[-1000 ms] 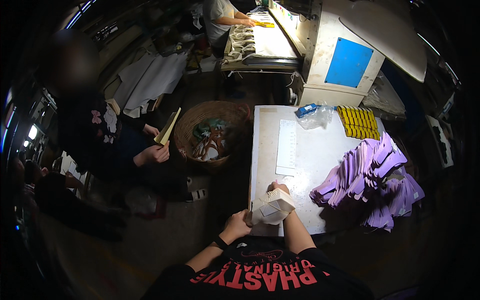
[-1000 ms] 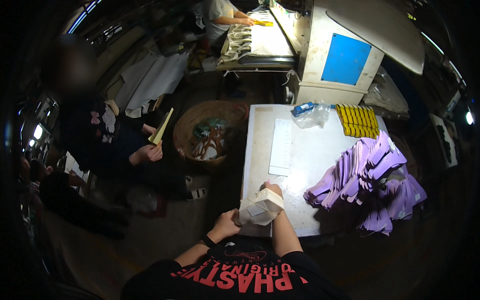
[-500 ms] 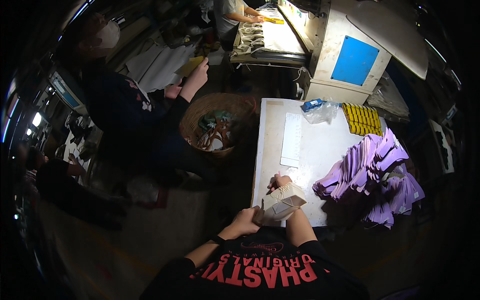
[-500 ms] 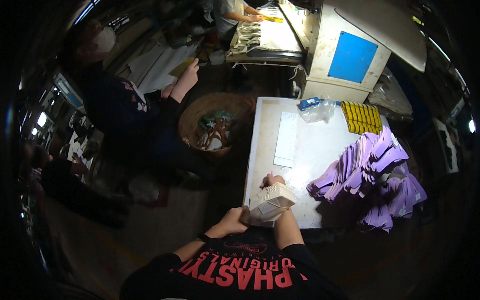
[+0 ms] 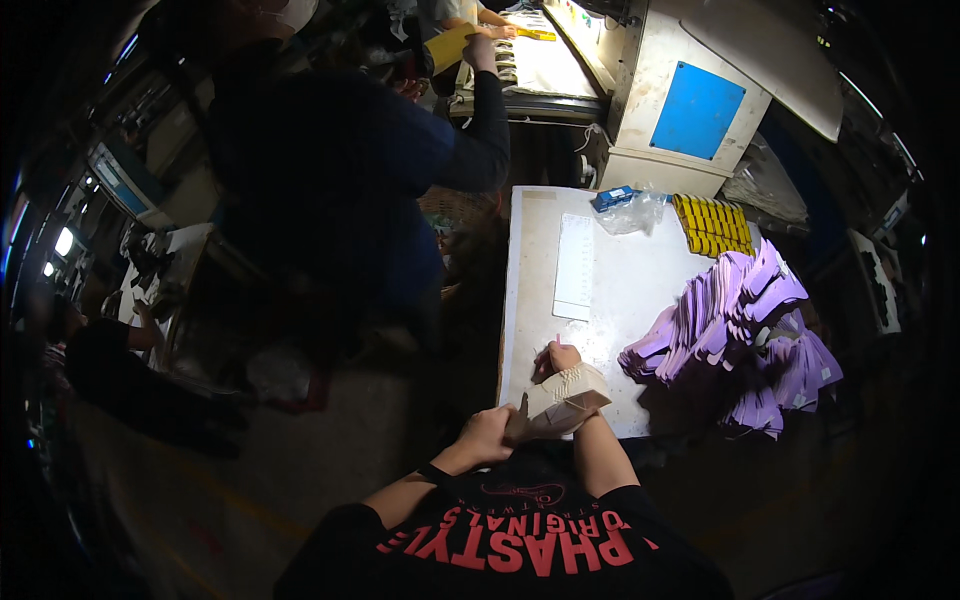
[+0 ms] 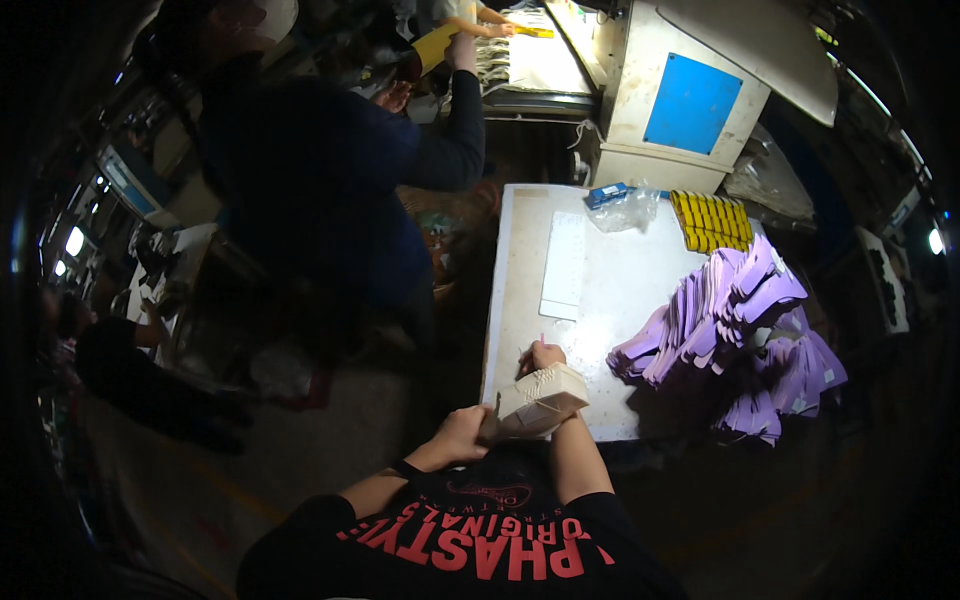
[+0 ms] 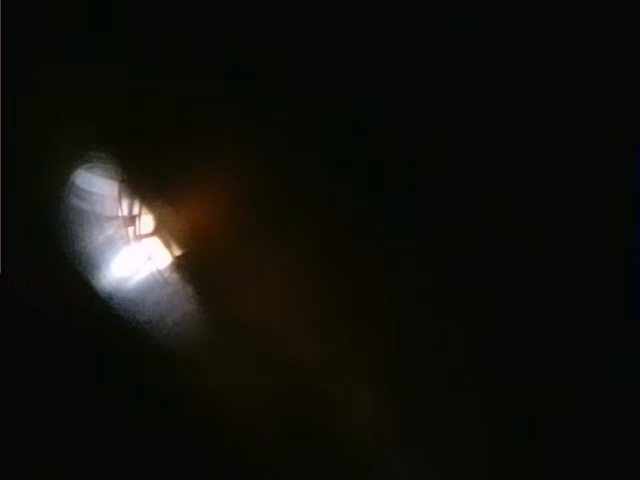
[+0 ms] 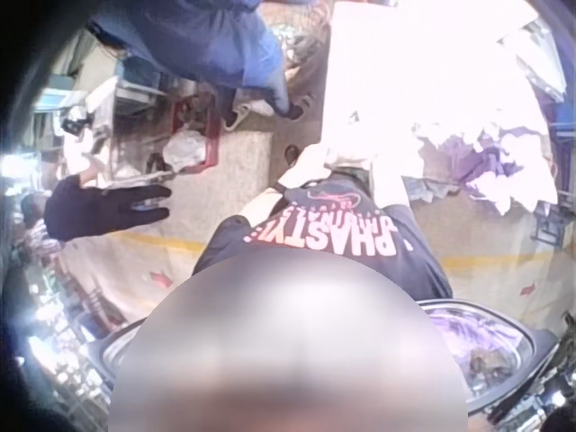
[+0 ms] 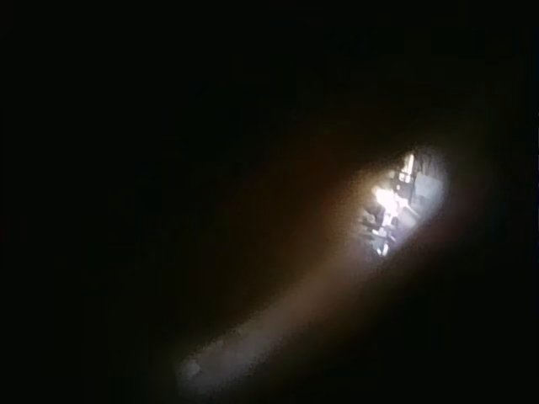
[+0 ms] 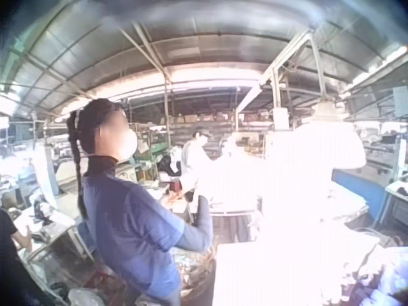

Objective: The person marks beige fabric pieces with a pink marker while holding them against a white template on a table. They repeatedly pick up pieces, align them, and mark them, then place them aside. A coworker works at a nearby machine.

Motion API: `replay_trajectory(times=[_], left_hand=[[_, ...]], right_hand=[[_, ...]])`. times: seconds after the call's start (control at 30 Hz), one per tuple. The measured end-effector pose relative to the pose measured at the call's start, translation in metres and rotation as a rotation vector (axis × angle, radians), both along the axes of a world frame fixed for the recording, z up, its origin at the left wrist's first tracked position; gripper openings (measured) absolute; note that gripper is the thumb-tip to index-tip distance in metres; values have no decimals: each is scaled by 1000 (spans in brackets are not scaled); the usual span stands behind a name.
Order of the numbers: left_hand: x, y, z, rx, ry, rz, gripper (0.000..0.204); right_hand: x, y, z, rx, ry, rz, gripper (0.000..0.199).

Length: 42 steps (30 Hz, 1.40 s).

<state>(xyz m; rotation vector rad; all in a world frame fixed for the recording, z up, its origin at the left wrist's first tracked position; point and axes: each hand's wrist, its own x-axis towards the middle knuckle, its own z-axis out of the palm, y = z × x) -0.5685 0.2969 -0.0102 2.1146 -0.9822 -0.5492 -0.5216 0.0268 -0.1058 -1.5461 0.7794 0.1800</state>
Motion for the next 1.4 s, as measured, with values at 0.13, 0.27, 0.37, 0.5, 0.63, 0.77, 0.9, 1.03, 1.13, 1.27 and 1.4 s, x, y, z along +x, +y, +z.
replay_trajectory(times=[0.13,0.27,0.37,0.5,0.63,0.77,0.9,1.03,1.13,1.27,1.4], left_hand=[[7,-1,-3,-98,66,57,55],[-2,-8,-42,-253,327,164,52],[4,-15,-91,148,487,100,47],[5,-7,-139,132,790,84,40],[5,0,-125,220,532,-1,42],[0,-3,-73,238,183,136,47],[5,-7,-48,290,224,153,49],[5,-9,-65,212,217,155,52],[1,-8,-85,201,352,159,53],[2,-11,-93,-123,759,101,47],[9,-8,-78,-312,1448,238,45]], right_hand=[[-29,-1,3,16,-144,60,43],[-53,-15,-31,214,-170,-53,42],[-68,-24,-57,232,-133,-119,41],[-81,-25,-64,-545,106,259,44],[-80,-24,-51,-550,97,300,54],[-75,-22,-40,-445,182,260,53],[-73,-23,-36,-470,193,303,52],[-73,-23,-33,-369,131,259,49],[-70,-21,-22,-415,99,347,47],[-63,-18,5,-341,286,385,46],[-60,-11,20,-163,339,278,50]])
